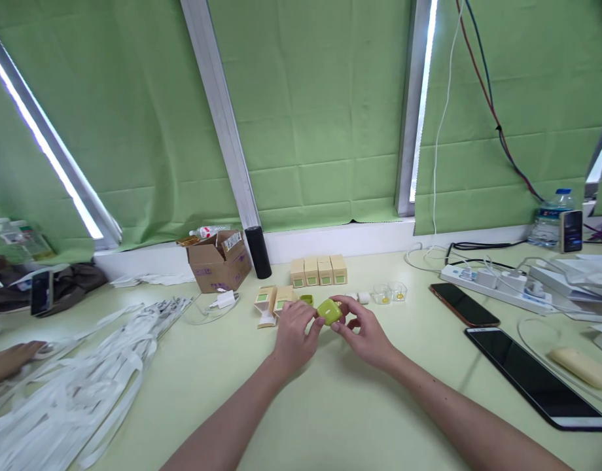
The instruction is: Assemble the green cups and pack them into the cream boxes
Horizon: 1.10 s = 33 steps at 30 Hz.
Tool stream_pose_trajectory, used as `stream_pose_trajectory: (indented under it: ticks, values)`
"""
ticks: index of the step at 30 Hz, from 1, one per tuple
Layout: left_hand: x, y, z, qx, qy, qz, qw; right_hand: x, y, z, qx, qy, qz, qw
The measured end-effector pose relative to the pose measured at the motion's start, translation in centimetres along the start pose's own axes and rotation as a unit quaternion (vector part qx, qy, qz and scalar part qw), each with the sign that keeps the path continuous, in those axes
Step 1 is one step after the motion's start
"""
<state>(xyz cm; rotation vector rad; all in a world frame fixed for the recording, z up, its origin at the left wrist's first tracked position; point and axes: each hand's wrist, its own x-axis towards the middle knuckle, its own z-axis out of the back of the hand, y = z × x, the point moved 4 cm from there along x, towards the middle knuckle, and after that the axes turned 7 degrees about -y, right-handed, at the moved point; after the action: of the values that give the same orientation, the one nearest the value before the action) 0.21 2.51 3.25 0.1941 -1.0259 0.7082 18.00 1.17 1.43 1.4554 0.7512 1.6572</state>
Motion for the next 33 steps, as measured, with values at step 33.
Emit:
stream_pose_trajectory:
  ticks: [33]
  values:
    - [-0.1, 2.4, -0.7, -0.28, -0.055, 0.293, 0.912, 1.0, -2.6, 1.2, -0.413, 0.009, 0.191, 0.89]
